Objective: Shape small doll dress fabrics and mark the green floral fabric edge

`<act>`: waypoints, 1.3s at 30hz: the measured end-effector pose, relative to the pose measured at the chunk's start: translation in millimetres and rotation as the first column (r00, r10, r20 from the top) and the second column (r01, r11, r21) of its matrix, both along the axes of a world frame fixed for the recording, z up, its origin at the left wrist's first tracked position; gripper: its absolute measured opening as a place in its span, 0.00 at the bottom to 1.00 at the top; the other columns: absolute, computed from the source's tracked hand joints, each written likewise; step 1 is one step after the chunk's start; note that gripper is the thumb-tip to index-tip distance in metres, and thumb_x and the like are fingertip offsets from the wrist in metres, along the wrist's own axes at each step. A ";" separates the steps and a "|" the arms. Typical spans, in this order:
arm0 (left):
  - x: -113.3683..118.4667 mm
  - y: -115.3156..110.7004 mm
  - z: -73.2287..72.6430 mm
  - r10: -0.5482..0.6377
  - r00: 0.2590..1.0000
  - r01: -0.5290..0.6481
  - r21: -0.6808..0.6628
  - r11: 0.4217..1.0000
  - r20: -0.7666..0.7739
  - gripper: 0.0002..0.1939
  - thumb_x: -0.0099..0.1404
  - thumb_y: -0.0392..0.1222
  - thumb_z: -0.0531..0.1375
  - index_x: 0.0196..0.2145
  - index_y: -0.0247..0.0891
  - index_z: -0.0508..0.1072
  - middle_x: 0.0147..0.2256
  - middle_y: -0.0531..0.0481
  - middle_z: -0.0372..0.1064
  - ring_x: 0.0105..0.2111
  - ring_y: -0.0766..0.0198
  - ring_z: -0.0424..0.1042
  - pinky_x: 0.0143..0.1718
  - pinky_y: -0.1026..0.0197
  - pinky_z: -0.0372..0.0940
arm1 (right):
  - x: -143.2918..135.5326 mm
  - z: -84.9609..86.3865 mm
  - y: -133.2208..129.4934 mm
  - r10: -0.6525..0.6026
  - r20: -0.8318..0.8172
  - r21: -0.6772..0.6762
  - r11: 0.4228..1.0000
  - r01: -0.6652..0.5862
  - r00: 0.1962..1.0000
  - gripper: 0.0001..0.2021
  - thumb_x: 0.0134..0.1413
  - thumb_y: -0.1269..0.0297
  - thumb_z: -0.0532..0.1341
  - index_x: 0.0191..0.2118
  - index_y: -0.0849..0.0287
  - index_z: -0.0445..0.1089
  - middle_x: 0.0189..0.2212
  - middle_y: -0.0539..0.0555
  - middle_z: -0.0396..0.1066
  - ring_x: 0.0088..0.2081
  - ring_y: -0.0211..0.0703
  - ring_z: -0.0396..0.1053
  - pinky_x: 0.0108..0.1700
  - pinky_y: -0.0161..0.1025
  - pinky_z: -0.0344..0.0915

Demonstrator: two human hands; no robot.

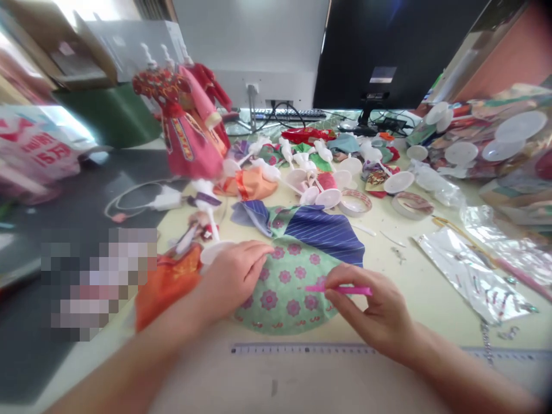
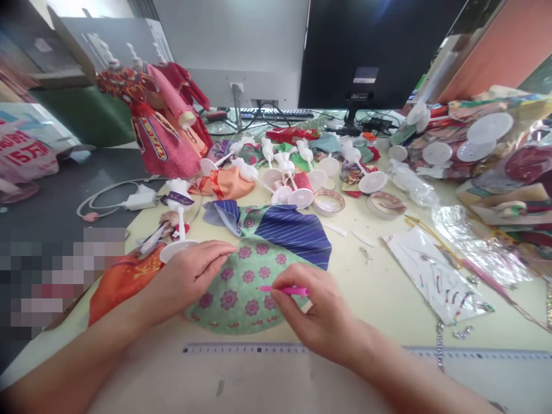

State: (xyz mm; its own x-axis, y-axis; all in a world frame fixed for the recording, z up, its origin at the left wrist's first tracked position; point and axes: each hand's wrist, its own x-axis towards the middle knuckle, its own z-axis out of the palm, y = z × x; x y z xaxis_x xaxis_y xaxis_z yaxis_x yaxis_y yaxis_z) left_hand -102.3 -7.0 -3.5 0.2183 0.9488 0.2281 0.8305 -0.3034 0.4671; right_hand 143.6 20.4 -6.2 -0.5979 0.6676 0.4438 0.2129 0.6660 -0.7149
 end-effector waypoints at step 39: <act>-6.9 -4.3 17.9 -0.021 0.996 -0.007 -0.326 0.945 -0.083 0.12 0.66 0.42 0.51 0.30 0.39 0.72 0.23 0.55 0.68 0.23 0.69 0.64 0.24 0.64 0.51 | -8.3 -17.4 -6.4 0.193 0.081 -0.049 0.981 -0.189 0.978 0.12 0.58 0.74 0.56 0.45 0.53 0.65 0.34 0.50 0.72 0.36 0.39 0.70 0.36 0.38 0.66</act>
State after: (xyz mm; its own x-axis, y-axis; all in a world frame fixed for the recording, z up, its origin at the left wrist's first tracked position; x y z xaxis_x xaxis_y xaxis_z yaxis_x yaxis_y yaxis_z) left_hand -109.2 -11.4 14.4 0.2305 0.9665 -0.1131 0.8697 -0.1525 0.4695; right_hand 135.3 14.0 -23.6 -0.7501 0.5539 0.3613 0.1455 0.6711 -0.7269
